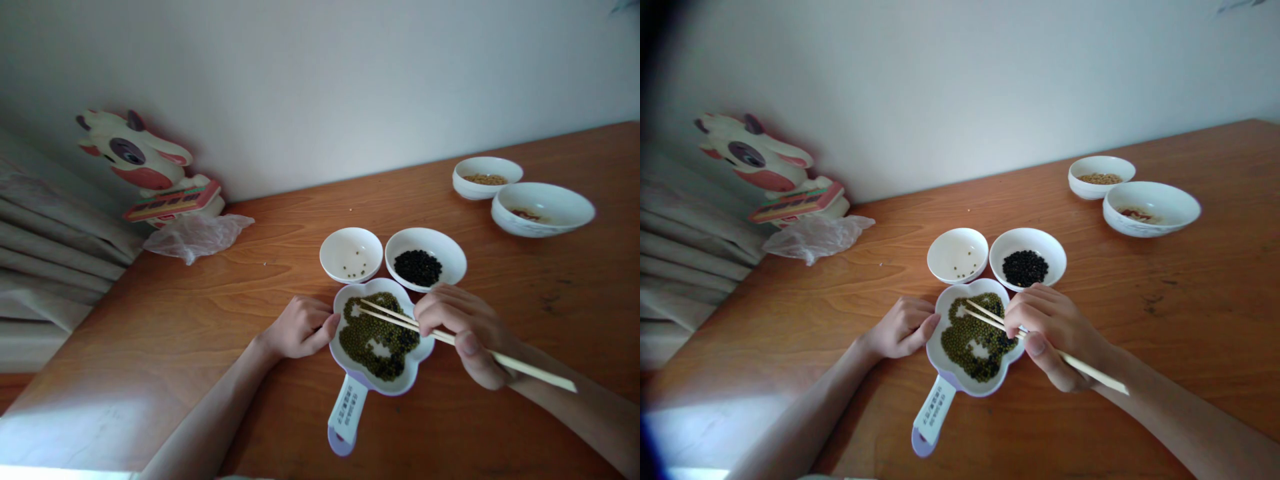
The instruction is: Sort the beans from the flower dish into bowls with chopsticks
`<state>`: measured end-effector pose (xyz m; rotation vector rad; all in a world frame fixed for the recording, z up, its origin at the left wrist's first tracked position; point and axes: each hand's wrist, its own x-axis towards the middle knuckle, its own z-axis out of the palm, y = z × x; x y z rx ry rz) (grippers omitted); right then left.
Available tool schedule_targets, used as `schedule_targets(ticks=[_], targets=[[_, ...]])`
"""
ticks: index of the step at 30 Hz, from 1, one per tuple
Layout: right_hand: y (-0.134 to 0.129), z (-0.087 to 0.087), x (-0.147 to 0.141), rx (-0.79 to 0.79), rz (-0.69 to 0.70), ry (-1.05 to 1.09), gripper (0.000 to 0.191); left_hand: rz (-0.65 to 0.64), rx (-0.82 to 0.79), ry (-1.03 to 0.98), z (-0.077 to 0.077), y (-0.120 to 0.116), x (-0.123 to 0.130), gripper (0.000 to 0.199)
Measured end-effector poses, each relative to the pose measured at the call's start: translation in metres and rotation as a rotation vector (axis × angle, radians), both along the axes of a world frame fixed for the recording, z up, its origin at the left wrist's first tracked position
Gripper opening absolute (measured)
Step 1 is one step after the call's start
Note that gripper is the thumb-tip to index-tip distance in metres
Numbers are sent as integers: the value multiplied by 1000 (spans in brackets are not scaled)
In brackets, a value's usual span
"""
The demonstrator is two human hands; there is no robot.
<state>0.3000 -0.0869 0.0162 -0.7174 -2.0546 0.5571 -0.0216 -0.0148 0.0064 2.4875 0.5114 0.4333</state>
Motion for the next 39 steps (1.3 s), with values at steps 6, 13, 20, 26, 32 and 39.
schedule_targets(ticks=[6, 13, 20, 26, 32, 39], targets=[[-1, -2, 0, -14, 8, 23, 48, 16, -9, 19, -1, -1, -2, 41], [-1, -4, 1, 25, 23, 38, 42, 11, -2, 11, -2, -1, -2, 42], [-2, -2, 0, 15, -2, 24, 41, 14, 4, 1, -2, 0, -1, 42], [-1, -1, 0, 10, 9, 10, 40, 21, 3, 17, -1, -1, -1, 42], [1, 1, -1, 54, 29, 5, 25, 15, 16, 9, -1, -1, -2, 42], [-1, 1, -2, 80, 14, 4, 19, 20, 23, 11, -1, -1, -1, 43]])
